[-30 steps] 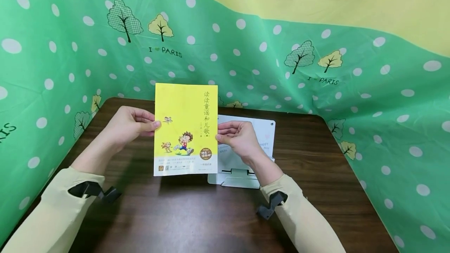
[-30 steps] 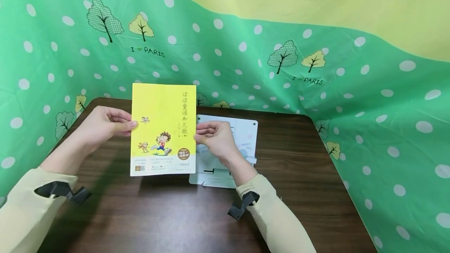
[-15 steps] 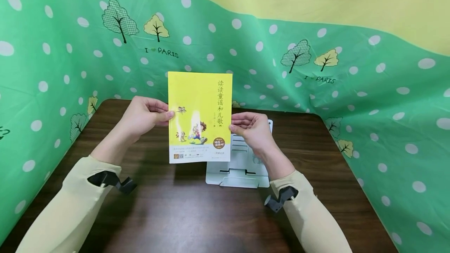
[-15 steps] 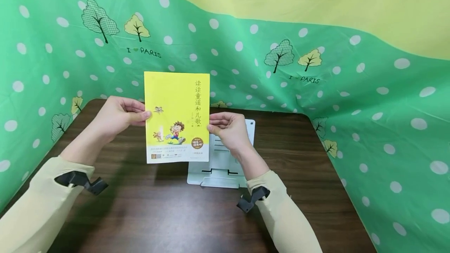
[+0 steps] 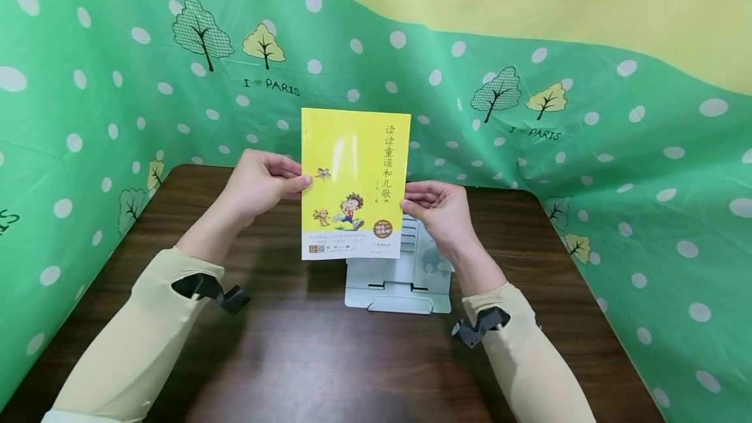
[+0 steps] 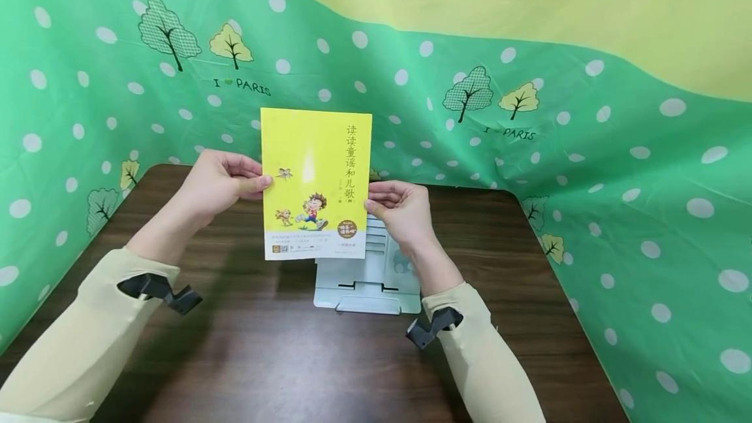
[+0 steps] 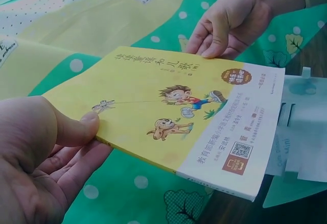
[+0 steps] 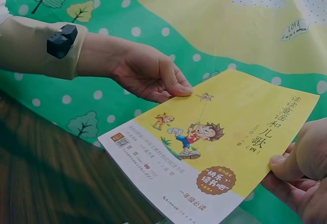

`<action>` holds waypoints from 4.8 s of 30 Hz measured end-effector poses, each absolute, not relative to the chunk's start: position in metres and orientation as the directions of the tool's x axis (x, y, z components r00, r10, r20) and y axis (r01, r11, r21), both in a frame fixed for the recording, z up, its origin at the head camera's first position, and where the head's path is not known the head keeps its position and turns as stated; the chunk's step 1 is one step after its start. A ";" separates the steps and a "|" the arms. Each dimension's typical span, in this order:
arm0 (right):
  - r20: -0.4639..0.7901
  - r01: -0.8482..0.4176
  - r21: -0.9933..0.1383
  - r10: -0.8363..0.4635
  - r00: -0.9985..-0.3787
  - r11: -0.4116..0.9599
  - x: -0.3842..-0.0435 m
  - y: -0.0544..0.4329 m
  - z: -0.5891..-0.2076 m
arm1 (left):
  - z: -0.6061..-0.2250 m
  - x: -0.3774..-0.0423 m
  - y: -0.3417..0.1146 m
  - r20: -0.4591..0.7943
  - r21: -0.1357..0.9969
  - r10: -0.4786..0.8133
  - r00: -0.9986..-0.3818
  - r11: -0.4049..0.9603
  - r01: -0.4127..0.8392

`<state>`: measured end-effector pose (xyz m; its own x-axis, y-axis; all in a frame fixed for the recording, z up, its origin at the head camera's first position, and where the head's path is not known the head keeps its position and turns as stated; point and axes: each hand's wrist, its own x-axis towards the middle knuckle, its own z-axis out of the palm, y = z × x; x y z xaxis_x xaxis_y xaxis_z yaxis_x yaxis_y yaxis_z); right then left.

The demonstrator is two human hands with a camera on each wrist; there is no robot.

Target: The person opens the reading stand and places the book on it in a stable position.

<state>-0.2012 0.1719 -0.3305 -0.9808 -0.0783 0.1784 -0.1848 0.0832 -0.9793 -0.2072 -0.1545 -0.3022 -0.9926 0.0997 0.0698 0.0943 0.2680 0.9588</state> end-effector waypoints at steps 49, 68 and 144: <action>0.221 -0.209 -0.973 0.124 -0.967 0.103 -0.214 0.216 -0.339 | -0.313 -0.237 -0.090 0.226 0.934 0.056 -0.973 0.273 0.232; 0.233 -0.214 -0.966 0.134 -0.963 0.143 -0.217 0.235 -0.353 | -0.327 -0.246 -0.071 0.214 0.928 0.103 -0.971 0.289 0.235; 0.156 -0.098 -0.921 0.126 -0.980 0.376 -0.204 0.252 -0.393 | -0.377 -0.240 -0.051 0.207 0.854 0.108 -0.972 0.464 0.234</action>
